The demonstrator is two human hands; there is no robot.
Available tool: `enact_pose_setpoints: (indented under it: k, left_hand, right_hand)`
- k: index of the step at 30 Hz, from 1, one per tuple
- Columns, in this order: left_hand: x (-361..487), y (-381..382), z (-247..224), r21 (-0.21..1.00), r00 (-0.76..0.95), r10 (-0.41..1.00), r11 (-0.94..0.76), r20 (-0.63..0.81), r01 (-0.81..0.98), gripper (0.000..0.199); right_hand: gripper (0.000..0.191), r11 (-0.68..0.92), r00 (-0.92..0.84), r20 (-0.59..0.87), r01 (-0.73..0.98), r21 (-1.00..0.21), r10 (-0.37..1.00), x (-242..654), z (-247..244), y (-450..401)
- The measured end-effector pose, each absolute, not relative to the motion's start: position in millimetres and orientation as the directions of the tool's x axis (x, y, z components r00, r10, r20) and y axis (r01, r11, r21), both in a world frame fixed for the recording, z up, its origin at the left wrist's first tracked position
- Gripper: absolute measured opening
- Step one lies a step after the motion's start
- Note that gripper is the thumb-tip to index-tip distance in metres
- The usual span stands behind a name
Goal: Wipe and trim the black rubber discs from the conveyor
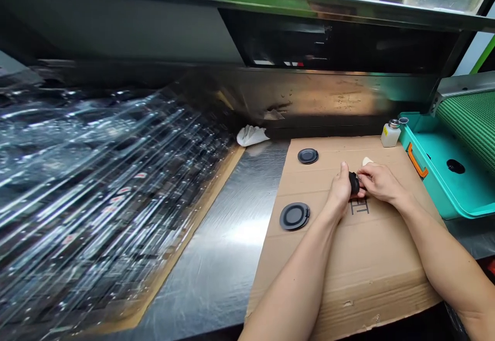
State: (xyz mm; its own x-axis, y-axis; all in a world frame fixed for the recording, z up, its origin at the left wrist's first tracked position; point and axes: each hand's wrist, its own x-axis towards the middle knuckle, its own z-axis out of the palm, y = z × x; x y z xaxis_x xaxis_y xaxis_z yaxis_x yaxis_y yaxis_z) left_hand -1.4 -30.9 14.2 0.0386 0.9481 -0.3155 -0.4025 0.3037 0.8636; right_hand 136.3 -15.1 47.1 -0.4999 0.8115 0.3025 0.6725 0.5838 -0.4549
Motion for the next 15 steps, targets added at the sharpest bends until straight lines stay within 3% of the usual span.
enact_pose_setpoints:
  k: [7, 11, 15]
  left_hand:
    - [-3, -36, 11, 0.988, 0.008, 0.989, 0.149, -0.149, -0.031, 0.070]
    - [-4, -41, 17, 0.987, 0.015, 0.998, 0.055, -0.058, 0.152, 0.069]
    - [-2, -44, 21, 0.976, 0.020, 1.000, 0.020, -0.025, 0.216, 0.069]
  right_hand:
    - [0.022, 0.548, -0.497, 0.233, 0.736, -0.396, 0.836, 133, 47, -16]
    - [0.023, 0.502, -0.486, 0.144, 0.783, -0.367, 0.862, 134, 56, -19]
    - [0.026, 0.481, -0.477, 0.101, 0.806, -0.344, 0.873, 135, 62, -24]
